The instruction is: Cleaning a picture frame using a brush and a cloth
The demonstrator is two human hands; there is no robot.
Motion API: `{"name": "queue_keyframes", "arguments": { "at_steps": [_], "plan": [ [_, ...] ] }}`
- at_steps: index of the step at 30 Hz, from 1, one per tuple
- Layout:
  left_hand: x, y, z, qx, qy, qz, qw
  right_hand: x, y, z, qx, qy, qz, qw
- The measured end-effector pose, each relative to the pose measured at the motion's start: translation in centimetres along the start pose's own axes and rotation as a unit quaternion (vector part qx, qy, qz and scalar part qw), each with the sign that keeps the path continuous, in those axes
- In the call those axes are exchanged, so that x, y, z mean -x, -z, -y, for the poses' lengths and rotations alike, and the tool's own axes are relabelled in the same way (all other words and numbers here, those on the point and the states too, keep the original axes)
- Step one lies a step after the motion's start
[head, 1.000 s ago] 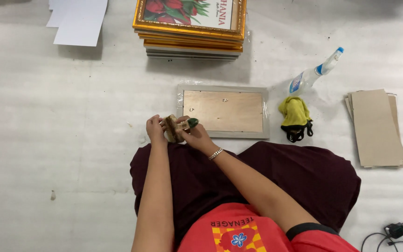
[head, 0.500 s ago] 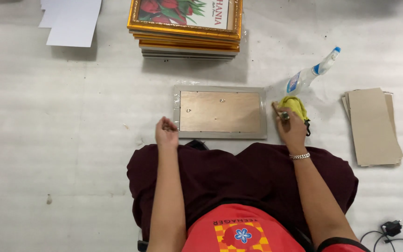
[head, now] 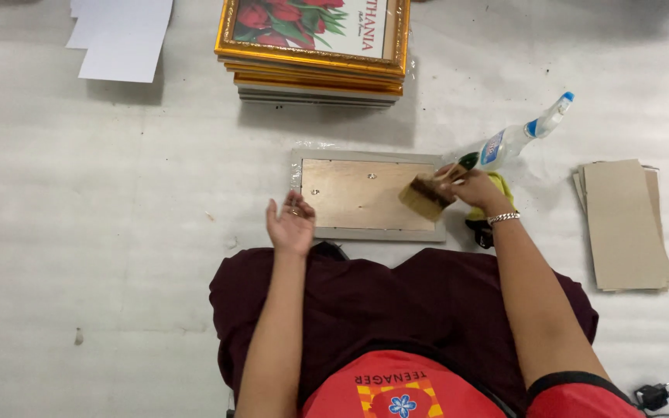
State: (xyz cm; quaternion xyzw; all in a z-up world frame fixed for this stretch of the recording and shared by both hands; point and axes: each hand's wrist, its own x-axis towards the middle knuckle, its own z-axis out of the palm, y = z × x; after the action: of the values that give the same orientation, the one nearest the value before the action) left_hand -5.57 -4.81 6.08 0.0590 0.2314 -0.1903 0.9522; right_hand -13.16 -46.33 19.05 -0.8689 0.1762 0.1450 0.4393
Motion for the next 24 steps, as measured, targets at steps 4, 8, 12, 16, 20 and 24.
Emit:
{"name": "queue_keyframes", "arguments": {
  "at_steps": [4,8,12,16,20,24],
  "plan": [
    [-3.1,-1.5,-7.2,-0.102,-0.09,-0.046,0.99,-4.5,-1.2,-2.7,0.102,-0.09,-0.243,0.961],
    [-3.2,-3.0,-8.1,-0.673,-0.25,-0.222,0.66,-2.6,-4.1,1.3,0.101,0.04,-0.155,0.982],
    [-2.5,-3.5,-4.5,-0.788,-0.351,-0.137,0.486,1.1,-8.0,8.0,-0.056,-0.025,0.184,0.981],
    [-0.2,-5.4,-1.5,-0.567,-0.178,-0.18,0.784,-2.4,-8.7,5.6,0.036,0.058,0.188,0.98],
    [0.6,-1.2,-1.1,-0.298,-0.051,-0.223,0.927,-7.1,-6.6,4.7,0.069,0.01,-0.046,0.997],
    [0.2,0.1,-1.4,-0.295,-0.048,-0.274,0.914,-7.9,-6.6,6.8,0.229,0.039,-0.205,0.951]
  ]
}}
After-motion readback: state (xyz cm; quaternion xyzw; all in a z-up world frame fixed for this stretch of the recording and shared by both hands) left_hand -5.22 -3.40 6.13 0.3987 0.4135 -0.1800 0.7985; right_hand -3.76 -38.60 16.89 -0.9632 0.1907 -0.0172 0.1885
